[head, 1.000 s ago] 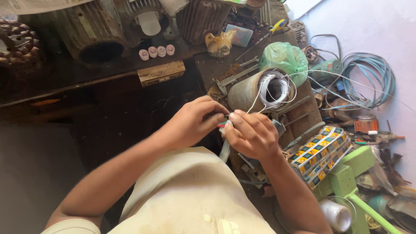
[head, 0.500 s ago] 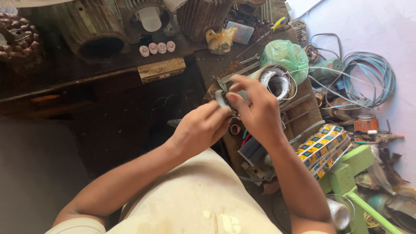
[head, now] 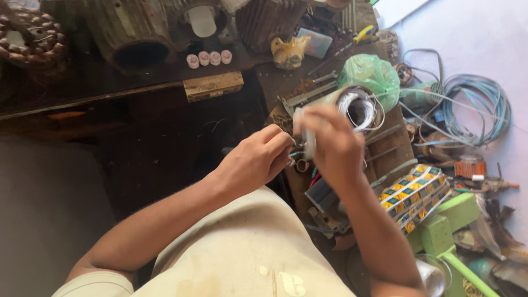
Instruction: The person strips the insulation from the ends of several colored wires using pliers and a knife. They then wrap the exposed wire ends with white insulating tape and black electrical tape. The person works at a cluttered workbench in a workshop.
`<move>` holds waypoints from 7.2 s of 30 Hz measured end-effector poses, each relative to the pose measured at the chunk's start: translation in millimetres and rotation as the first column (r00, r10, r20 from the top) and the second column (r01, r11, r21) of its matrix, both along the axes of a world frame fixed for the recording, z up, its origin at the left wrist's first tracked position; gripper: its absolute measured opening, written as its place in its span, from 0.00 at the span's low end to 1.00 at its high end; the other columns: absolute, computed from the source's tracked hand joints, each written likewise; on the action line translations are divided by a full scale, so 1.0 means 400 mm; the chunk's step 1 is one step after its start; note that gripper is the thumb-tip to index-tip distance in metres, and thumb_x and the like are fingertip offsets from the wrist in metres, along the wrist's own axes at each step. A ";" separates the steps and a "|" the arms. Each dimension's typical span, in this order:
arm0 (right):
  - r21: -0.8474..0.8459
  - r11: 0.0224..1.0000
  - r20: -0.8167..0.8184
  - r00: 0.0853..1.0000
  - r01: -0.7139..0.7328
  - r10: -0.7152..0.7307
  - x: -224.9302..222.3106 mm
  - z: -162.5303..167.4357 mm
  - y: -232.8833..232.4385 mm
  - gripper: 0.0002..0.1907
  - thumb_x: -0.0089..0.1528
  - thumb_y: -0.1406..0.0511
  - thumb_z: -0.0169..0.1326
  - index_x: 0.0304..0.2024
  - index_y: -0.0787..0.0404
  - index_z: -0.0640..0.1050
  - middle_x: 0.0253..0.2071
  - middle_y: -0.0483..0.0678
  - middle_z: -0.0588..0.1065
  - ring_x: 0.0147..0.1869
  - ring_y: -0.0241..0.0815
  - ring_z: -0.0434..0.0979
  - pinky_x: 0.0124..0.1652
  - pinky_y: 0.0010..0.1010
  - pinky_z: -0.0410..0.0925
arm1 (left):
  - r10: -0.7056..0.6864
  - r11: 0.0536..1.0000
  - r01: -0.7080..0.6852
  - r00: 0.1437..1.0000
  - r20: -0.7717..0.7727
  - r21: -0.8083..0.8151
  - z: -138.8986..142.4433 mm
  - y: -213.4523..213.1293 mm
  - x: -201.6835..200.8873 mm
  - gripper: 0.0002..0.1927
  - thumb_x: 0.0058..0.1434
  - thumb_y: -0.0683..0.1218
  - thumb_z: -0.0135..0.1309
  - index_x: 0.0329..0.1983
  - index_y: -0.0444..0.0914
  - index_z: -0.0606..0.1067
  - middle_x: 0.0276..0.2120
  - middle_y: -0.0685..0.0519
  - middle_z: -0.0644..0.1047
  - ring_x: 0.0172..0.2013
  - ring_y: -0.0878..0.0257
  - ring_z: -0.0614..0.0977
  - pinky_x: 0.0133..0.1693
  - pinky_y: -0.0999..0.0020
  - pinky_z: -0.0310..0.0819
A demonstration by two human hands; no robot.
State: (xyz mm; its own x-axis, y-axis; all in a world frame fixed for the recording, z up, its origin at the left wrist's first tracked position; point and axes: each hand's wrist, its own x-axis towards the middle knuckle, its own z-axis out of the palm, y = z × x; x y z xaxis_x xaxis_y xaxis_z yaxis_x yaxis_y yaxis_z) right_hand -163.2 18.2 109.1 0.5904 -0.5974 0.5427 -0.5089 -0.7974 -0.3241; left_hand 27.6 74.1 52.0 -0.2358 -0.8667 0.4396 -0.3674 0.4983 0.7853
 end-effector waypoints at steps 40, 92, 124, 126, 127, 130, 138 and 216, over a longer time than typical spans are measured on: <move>-0.010 0.999 -0.037 0.998 -0.051 0.050 -0.052 -0.023 0.029 0.14 0.63 0.73 0.59 0.51 0.59 0.76 0.57 0.50 0.73 0.49 0.46 0.81 0.50 0.33 0.74 | -0.042 0.674 0.499 0.762 -0.647 0.544 -0.007 -0.071 -0.016 0.11 0.68 0.44 0.55 0.50 0.35 0.77 0.42 0.49 0.80 0.45 0.54 0.85 0.46 0.65 0.79; 0.261 0.965 0.060 0.997 0.023 -0.040 -0.025 0.005 0.011 0.14 0.71 0.72 0.52 0.58 0.60 0.73 0.57 0.55 0.78 0.56 0.55 0.83 0.51 0.37 0.75 | 0.036 0.925 0.024 0.988 -0.150 0.379 0.000 -0.017 -0.033 0.12 0.64 0.45 0.60 0.48 0.35 0.79 0.38 0.49 0.79 0.37 0.61 0.83 0.39 0.71 0.79; -0.201 0.975 -0.133 0.989 -0.098 0.072 -0.025 -0.022 0.045 0.13 0.61 0.70 0.60 0.47 0.58 0.74 0.56 0.51 0.72 0.44 0.54 0.83 0.42 0.40 0.75 | -0.046 0.528 0.594 0.734 -0.678 0.607 -0.029 -0.080 0.013 0.17 0.68 0.45 0.55 0.57 0.34 0.77 0.50 0.45 0.80 0.47 0.69 0.81 0.50 0.71 0.77; -0.377 0.913 -0.210 0.974 -0.156 0.080 -0.034 -0.030 0.041 0.13 0.61 0.69 0.64 0.45 0.57 0.74 0.55 0.51 0.73 0.43 0.50 0.84 0.41 0.39 0.74 | -0.100 0.757 0.334 0.908 -0.406 0.562 -0.023 -0.071 0.012 0.14 0.67 0.44 0.55 0.53 0.34 0.79 0.46 0.47 0.82 0.45 0.64 0.84 0.48 0.68 0.79; -0.408 0.896 -0.198 0.975 -0.174 0.100 -0.038 -0.031 0.038 0.13 0.62 0.71 0.64 0.45 0.57 0.74 0.54 0.50 0.74 0.44 0.47 0.85 0.41 0.35 0.73 | -0.084 0.851 0.200 0.965 -0.250 0.486 -0.018 -0.062 0.008 0.13 0.66 0.44 0.56 0.51 0.35 0.79 0.44 0.49 0.83 0.44 0.62 0.86 0.48 0.67 0.80; -0.288 0.950 -0.081 0.991 -0.125 0.106 -0.044 -0.019 0.022 0.11 0.63 0.72 0.62 0.47 0.58 0.78 0.48 0.50 0.79 0.44 0.45 0.85 0.41 0.31 0.74 | -0.040 0.987 0.036 0.999 0.019 0.158 0.003 -0.024 0.000 0.10 0.65 0.42 0.55 0.48 0.35 0.77 0.41 0.46 0.77 0.42 0.51 0.81 0.43 0.60 0.77; 0.395 0.916 0.007 0.997 0.072 -0.081 -0.022 0.028 -0.029 0.10 0.71 0.66 0.53 0.53 0.62 0.78 0.44 0.51 0.81 0.44 0.43 0.85 0.45 0.32 0.75 | -0.100 0.968 0.112 0.993 -0.067 0.226 0.020 -0.029 0.013 0.09 0.64 0.40 0.54 0.47 0.34 0.76 0.40 0.45 0.76 0.40 0.50 0.81 0.40 0.59 0.76; 0.591 0.791 -0.041 0.985 0.160 -0.168 -0.012 0.022 -0.053 0.07 0.64 0.66 0.57 0.42 0.63 0.81 0.38 0.49 0.79 0.31 0.38 0.81 0.29 0.27 0.74 | 0.045 0.988 -0.029 0.994 0.103 -0.149 -0.005 -0.025 -0.037 0.16 0.62 0.40 0.58 0.52 0.34 0.71 0.40 0.46 0.73 0.39 0.50 0.79 0.41 0.60 0.76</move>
State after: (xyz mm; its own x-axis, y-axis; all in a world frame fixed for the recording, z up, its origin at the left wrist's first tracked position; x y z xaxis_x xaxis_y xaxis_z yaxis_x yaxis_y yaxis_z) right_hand -167.8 -2.8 117.8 0.4496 -0.8913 0.0596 -0.6072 -0.3538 -0.7114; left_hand 12.7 64.0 50.2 -0.2568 -0.8032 0.5375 -0.4643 0.5903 0.6603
